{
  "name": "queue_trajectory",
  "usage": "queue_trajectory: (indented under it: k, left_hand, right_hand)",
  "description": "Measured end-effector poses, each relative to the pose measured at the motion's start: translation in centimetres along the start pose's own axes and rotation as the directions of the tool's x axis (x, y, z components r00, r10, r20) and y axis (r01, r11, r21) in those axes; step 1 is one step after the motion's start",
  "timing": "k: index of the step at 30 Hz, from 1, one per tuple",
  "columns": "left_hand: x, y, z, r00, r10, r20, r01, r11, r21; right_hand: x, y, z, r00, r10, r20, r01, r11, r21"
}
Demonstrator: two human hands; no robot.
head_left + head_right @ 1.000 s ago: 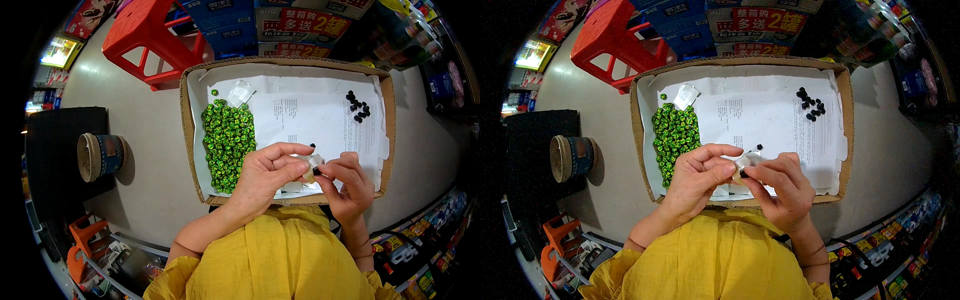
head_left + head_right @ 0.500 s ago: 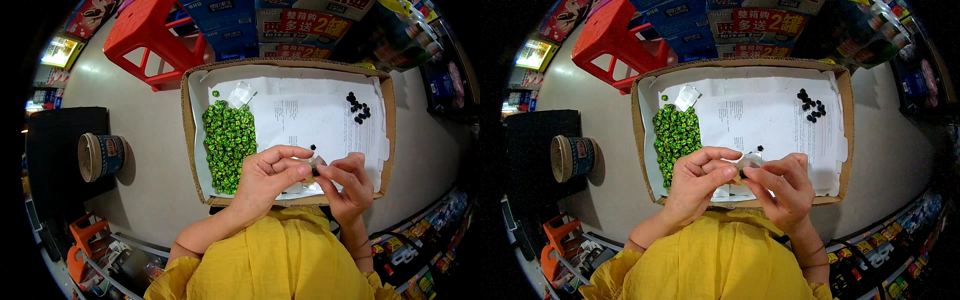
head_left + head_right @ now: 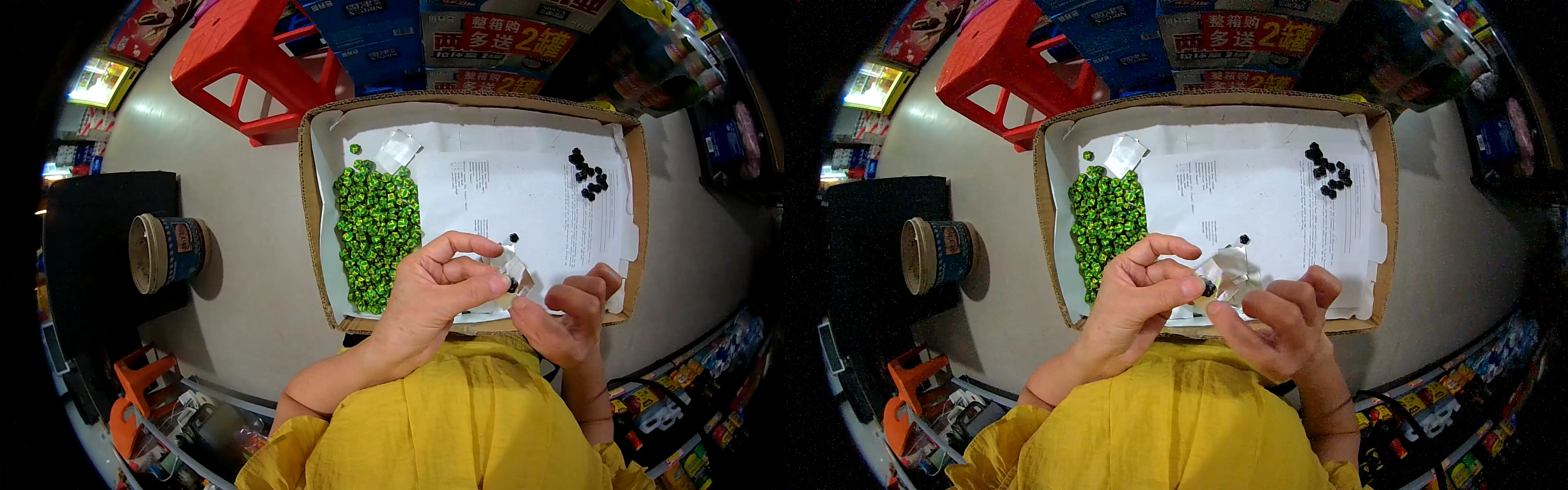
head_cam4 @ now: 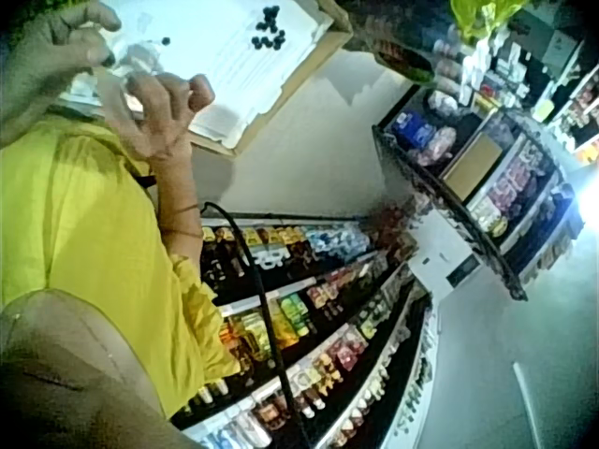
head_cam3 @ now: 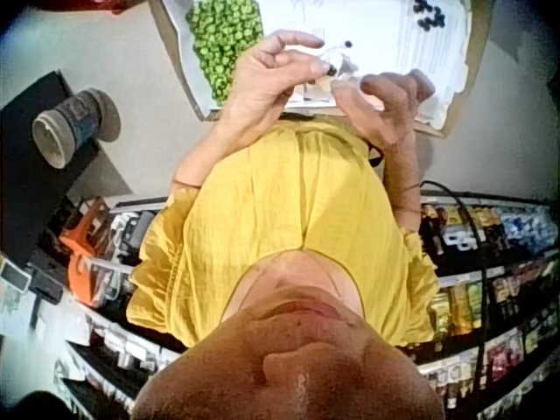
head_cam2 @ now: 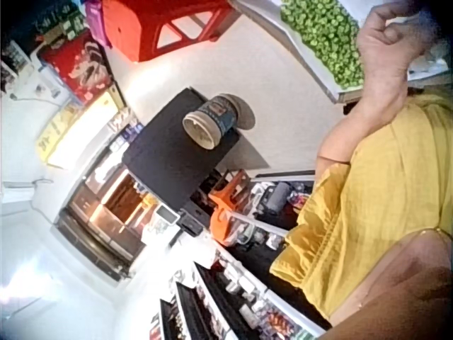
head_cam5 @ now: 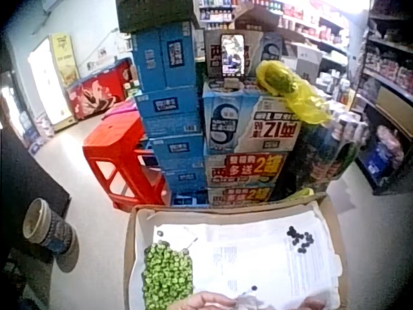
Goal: The person assembles small green and black items by hand inside a cardboard box. They pick up a small green piece, place a black bead onto it, wrap the combined item in a small square of white paper, and place the finished piece back into the box.
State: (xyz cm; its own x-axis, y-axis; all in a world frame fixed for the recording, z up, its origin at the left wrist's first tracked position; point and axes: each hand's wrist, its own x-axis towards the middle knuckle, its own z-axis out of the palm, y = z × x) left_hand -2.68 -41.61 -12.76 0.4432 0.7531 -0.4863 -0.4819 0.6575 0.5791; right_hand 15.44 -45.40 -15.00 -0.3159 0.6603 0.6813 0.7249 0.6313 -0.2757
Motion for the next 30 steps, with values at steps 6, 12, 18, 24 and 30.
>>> queue_trajectory:
  k: [6, 12, 18, 24, 30]
  left_hand:
    - [-0.1, -0.4, -0.1, 0.999, 0.050, -0.016, -0.048, 0.993, 0.103]
    - [-0.2, -0.9, -0.5, 0.994, 0.112, -0.010, -0.108, 0.979, 0.173]
    - [-0.4, 0.2, -0.5, 0.998, 0.060, 0.030, -0.066, 0.958, 0.280]
    - [-0.5, 0.6, -0.8, 0.994, 0.006, 0.106, -0.040, 0.946, 0.322]
    - [-0.3, 0.0, -0.8, 0.970, 0.145, 0.195, -0.207, 0.914, 0.350]
  right_hand:
    - [0.5, -0.4, -0.3, 0.999, -0.038, 0.039, 0.040, 0.998, -0.055]
    - [0.7, -0.6, -0.5, 0.992, 0.063, 0.107, -0.072, 0.994, 0.079]
    - [0.9, -2.1, -0.1, 0.862, 0.480, 0.162, -0.506, 0.809, 0.300]
    - [1.8, -2.5, -0.7, 0.704, 0.635, 0.319, -0.692, 0.509, 0.513]
    - [2.1, -2.4, -0.9, 0.718, 0.618, 0.319, -0.683, 0.537, 0.495]
